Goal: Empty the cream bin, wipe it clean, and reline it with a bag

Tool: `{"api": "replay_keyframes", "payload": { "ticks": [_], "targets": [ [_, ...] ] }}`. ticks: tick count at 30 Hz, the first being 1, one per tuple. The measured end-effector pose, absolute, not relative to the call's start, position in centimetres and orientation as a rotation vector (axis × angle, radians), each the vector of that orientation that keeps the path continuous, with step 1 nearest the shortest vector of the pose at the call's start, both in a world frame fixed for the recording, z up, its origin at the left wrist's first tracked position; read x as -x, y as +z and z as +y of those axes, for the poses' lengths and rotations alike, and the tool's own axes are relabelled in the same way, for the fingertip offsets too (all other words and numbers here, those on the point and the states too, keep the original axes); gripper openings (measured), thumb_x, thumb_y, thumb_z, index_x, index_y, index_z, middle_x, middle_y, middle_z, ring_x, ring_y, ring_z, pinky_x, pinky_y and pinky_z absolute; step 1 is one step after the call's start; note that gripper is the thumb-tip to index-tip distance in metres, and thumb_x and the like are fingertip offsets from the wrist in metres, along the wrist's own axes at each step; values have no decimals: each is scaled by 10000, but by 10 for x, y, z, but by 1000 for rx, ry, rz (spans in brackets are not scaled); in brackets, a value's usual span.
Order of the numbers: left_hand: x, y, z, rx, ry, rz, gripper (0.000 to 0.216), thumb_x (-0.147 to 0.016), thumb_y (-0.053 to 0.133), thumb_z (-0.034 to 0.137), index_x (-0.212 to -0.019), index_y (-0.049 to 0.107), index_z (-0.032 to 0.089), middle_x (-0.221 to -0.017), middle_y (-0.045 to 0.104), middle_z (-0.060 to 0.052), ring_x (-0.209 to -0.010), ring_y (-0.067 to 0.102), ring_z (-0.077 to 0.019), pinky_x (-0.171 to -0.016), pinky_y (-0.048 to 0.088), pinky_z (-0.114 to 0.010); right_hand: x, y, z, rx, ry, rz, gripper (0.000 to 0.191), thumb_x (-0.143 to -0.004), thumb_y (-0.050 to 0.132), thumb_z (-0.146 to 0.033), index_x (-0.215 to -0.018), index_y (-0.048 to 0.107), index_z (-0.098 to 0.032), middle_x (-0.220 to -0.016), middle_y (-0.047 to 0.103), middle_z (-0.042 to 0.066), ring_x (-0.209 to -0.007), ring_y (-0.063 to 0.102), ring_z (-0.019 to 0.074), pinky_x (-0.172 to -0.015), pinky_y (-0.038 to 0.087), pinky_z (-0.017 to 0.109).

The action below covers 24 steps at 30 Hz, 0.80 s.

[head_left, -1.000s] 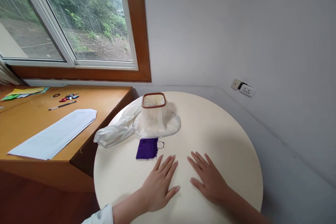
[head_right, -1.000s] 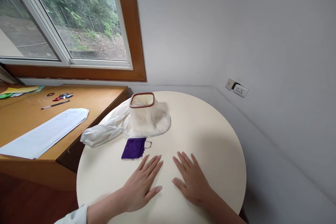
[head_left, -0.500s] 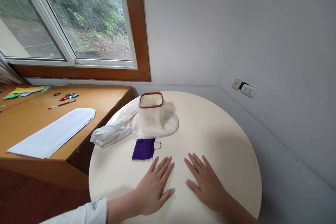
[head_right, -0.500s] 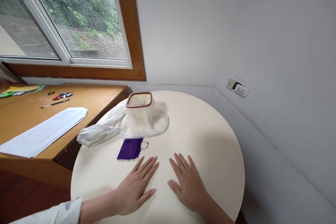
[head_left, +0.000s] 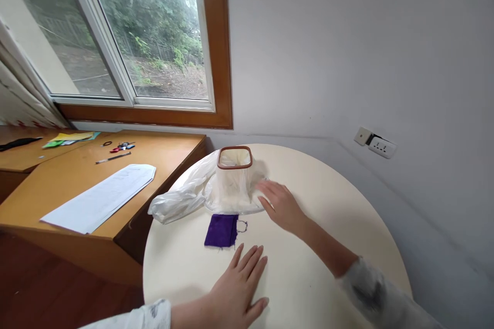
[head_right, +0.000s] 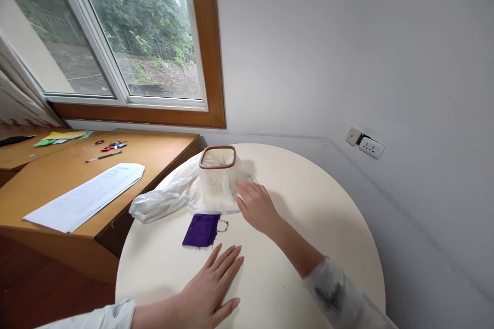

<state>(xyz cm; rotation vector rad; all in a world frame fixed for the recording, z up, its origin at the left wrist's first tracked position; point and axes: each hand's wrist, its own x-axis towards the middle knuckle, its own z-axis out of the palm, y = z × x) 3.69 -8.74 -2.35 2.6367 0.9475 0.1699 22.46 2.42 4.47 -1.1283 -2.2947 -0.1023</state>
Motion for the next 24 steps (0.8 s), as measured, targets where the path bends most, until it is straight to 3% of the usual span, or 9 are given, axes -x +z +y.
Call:
{"api": "replay_keyframes", "payload": {
  "ticks": [4,7,10,13,19,21,24],
  "targets": [
    [-37,-17,-89,-2601,130,973,665,-870,396,444,-1431,161,173,-1485,197,-136,-1367,156,-311,-1095,99,-565,-177,76,84,1203,-172,-2331,436,-901,430,-330,-1308,413,-174,-1372,428,113,-1284,329,227,-997,297,401],
    [-36,-16,-90,-2595,128,984,652,-872,381,466,-1421,202,163,-1474,233,-139,-1364,175,-304,-1101,105,-548,-162,81,112,1230,-126,-2439,279,-909,431,-341,-1087,583,-190,-1100,635,93,-1069,531,209,-965,298,397],
    [-35,-17,-90,-2581,159,977,651,-878,333,515,-1416,220,165,-1473,237,-137,-1359,197,-300,-1103,101,-542,-167,78,123,1238,-105,-2484,249,-910,433,-333,-854,625,-184,-854,679,58,-833,605,177,-781,392,299],
    [-35,-16,-90,-2563,184,991,653,-882,298,539,-1414,226,166,-1475,236,-136,-1361,195,-296,-1105,91,-541,-188,74,118,1277,-113,-2475,244,-919,413,-325,-846,594,-179,-863,665,55,-777,605,165,-625,386,243],
    [-32,-19,-95,-2582,266,988,570,-889,379,419,-1398,252,198,-1460,288,-121,-1348,237,-295,-1103,146,-541,-257,72,70,1349,-156,-2445,260,-937,361,-314,-829,555,-179,-799,632,31,-702,582,149,-593,391,244],
    [-30,-26,-95,-2543,450,1064,554,-895,385,365,-1406,206,245,-1448,316,-103,-1344,252,-286,-1095,208,-526,-281,71,45,1317,-197,-2443,279,-943,340,-310,-808,545,-179,-760,613,28,-666,569,143,-574,393,245],
    [-31,-33,-89,-2349,798,1276,724,-875,444,357,-1423,-20,268,-1457,260,-142,-1354,202,-326,-1056,268,-558,-305,72,0,1176,-232,-2452,299,-945,325,-299,-783,543,-173,-702,581,30,-614,544,137,-543,396,244]
  ]
}}
